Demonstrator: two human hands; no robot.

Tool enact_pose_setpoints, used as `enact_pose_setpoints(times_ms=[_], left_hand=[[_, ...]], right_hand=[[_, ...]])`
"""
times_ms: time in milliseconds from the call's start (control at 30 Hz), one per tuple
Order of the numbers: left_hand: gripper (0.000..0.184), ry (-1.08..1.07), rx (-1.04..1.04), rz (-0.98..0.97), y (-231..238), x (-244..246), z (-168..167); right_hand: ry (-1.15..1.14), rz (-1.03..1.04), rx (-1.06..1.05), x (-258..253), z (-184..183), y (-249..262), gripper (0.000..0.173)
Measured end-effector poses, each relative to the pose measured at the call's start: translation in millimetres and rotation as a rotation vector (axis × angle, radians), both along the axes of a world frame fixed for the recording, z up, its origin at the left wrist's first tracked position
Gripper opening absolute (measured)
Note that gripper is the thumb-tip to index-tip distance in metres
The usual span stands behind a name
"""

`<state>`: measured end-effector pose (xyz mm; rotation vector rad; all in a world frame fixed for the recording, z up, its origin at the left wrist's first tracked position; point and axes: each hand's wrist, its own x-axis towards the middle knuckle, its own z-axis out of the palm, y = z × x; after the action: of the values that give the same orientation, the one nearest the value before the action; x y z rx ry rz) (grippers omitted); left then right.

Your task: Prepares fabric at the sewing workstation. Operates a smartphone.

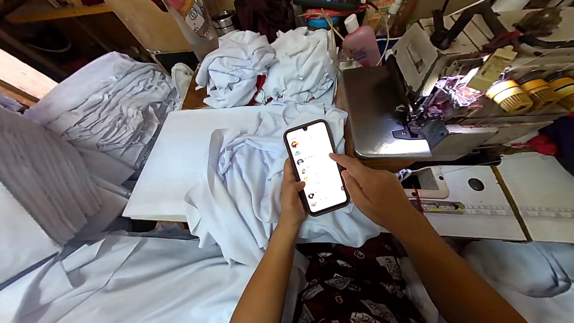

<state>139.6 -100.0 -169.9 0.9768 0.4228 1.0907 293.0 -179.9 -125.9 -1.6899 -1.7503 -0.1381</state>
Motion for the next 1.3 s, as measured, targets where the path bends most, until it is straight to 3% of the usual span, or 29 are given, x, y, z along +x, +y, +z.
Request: enact_pose_setpoints(times_ms=[667,1300], left_hand=[[0.057,0.03,-0.007,0.012,0,0,1],[0.058,0.059,-0.011,0.021,0,1,2]], right_hand=[[0.035,0.063,0.134,-1,-10,-6,0.031],[-0.066,-0.014,0.113,-14,-8,2,0.04]])
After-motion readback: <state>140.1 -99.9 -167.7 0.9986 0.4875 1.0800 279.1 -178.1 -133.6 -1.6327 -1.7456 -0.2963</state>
